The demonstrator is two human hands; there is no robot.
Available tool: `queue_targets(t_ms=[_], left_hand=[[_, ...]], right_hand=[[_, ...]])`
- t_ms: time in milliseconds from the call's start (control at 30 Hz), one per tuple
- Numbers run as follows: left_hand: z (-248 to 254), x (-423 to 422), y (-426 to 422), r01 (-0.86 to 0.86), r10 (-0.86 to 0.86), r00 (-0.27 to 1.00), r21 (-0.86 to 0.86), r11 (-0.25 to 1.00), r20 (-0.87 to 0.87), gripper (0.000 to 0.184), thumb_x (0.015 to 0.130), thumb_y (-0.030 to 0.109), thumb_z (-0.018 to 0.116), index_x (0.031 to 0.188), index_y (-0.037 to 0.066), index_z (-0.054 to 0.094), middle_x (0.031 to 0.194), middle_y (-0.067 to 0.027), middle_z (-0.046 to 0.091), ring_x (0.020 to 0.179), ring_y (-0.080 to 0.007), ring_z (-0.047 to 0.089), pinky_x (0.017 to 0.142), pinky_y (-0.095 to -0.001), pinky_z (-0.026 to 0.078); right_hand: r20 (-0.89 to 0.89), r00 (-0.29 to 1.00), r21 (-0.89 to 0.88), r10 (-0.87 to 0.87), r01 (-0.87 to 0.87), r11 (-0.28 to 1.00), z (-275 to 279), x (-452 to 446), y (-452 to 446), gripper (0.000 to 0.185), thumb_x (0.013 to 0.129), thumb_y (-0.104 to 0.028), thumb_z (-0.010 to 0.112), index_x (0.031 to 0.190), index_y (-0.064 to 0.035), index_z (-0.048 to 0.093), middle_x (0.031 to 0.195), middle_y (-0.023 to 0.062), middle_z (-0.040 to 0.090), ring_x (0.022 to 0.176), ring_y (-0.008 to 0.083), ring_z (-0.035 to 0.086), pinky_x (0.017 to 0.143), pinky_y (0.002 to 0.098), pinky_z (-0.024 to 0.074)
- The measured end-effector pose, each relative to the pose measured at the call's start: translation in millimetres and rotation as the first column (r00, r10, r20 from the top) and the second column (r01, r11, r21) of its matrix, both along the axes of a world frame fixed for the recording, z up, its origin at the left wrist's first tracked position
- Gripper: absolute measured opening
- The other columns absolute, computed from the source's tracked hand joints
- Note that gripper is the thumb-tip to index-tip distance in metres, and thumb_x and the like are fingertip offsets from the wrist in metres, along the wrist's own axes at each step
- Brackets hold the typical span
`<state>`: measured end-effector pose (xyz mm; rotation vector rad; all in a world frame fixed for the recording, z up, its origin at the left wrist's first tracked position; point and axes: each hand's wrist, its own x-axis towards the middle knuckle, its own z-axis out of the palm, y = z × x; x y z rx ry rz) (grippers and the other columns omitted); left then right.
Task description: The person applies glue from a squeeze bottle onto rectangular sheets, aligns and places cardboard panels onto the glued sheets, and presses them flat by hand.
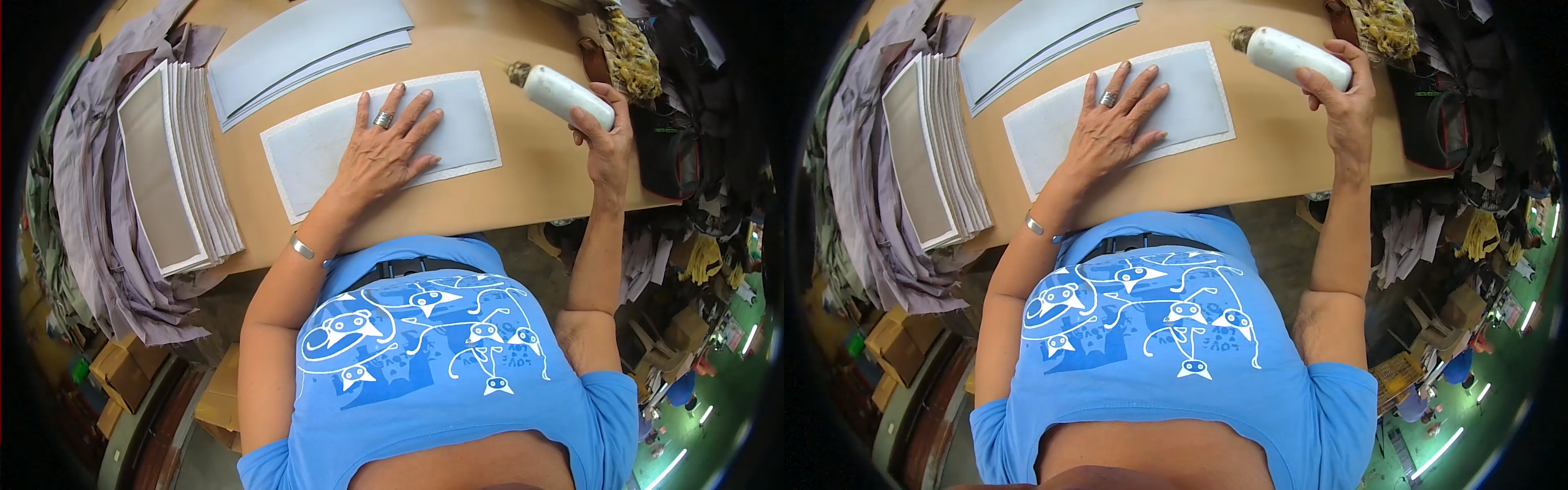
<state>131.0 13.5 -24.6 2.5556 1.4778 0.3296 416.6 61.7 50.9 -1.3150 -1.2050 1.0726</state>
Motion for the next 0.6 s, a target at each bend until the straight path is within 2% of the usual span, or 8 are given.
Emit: queue_targets(t_ms=[67,267,600], left_hand=[[1,0,0,-0.003,0.003,1.0,-0.011,1.0,-0.007,0.059,0.082,0.05,0.052,0.135,0.025,0.04,0.146,0.0022,0.026,0.136,-0.0247,0.02,0.109,-0.0546,0.011],[1,0,0,-0.004,0.004,1.0,-0.012,1.0,0.001,0.059,0.082,0.049,0.052,0.135,0.025,0.04,0.146,0.0022,0.027,0.136,-0.0248,0.02,0.109,-0.0541,0.011],[1,0,0,0.001,-0.001,1.0,-0.001,1.0,0.02,0.057,0.083,0.05,0.052,0.133,0.024,0.042,0.144,-0.0001,0.03,0.134,-0.0274,0.023,0.108,-0.0562,0.012]], right_hand=[[0.03,0.999,-0.021,0.023,-0.022,1.0,-6,0,1,0.05,0.068,-0.012,0.079,0.107,-0.0005,0.051,0.082,0.0046,0.056,0.06,0.0079,0.052,0.049,0.019,0.0413],[-0.063,0.998,-0.025,0.02,-0.022,0.999,-18,0,10,0.044,0.069,-0.011,0.076,0.105,-0.0005,0.051,0.078,0.0032,0.055,0.058,0.0065,0.049,0.047,0.0185,0.0388],[-0.028,0.995,-0.032,0.092,-0.093,0.995,-16,2,13,0.039,0.072,-0.008,0.071,0.105,-0.0031,0.052,0.087,0.0064,0.059,0.066,0.0121,0.059,0.053,0.0215,0.0472]])
